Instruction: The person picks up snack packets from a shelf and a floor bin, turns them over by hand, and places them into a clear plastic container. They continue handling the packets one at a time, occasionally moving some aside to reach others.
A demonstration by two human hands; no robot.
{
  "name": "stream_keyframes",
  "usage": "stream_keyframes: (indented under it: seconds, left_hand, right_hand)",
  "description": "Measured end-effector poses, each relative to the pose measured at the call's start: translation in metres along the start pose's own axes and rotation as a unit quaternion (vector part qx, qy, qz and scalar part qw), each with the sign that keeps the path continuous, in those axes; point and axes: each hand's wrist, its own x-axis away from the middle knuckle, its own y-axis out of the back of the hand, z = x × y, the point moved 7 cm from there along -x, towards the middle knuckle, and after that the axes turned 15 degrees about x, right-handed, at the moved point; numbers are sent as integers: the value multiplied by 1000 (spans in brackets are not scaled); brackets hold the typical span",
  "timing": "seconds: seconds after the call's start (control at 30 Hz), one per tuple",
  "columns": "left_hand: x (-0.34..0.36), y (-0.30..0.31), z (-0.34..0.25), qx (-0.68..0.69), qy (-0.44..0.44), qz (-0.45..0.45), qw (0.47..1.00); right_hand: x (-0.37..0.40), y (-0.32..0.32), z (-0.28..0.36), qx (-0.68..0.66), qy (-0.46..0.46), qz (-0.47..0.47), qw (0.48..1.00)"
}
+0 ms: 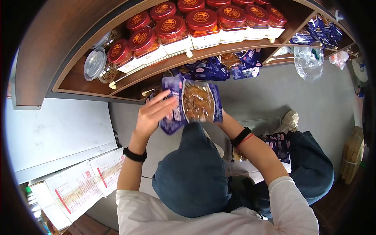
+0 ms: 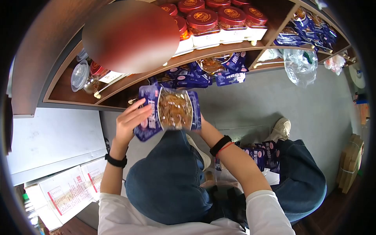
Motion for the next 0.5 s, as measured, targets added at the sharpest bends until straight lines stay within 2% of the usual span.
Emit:
stream_keyframes:
  seconds: [0.03,0.1,0.17,0.2,0.23,0.3,0.33,0.37,0.4,0.43,0.5]
  left_hand:
    - [-6,5,-19,5,-36,26,999]
    - [-22,18,-58,37,-78,50,995]
    - [-34,32,-87,38,-108,80,990]
    - [-44,40,-101,79,-92,81,989]
    - [-51,47,-116,65,-142,74,985]
    - [-70,60,-143,104,-160,76,979]
    - [-80,64,-157,122,-176,73,974]
    - [-90,68,-172,139,-194,68,969]
    - [-98,70,-189,152,-197,73,966]
    - [-104,71,-206,148,-235,64,959]
    - [-105,66,-229,216,-219,90,947]
  right_hand:
    - [1,-3,-5,-101,-34,29,994]
    - [29,-14,0,-162,-113,16,980]
    - [53,-35,22,-127,-147,10,981]
    - [67,-44,36,-127,-139,3,982]
    - [79,-52,52,-125,-128,-2,984]
    - [105,-71,84,-128,-136,38,982]
    - [118,-81,103,-106,-116,107,982]
    - [128,-69,113,-26,-136,43,989]
    - [136,-85,138,71,-89,83,990]
    - [147,-103,163,170,-39,119,977]
    - [168,-103,181,189,3,87,978]
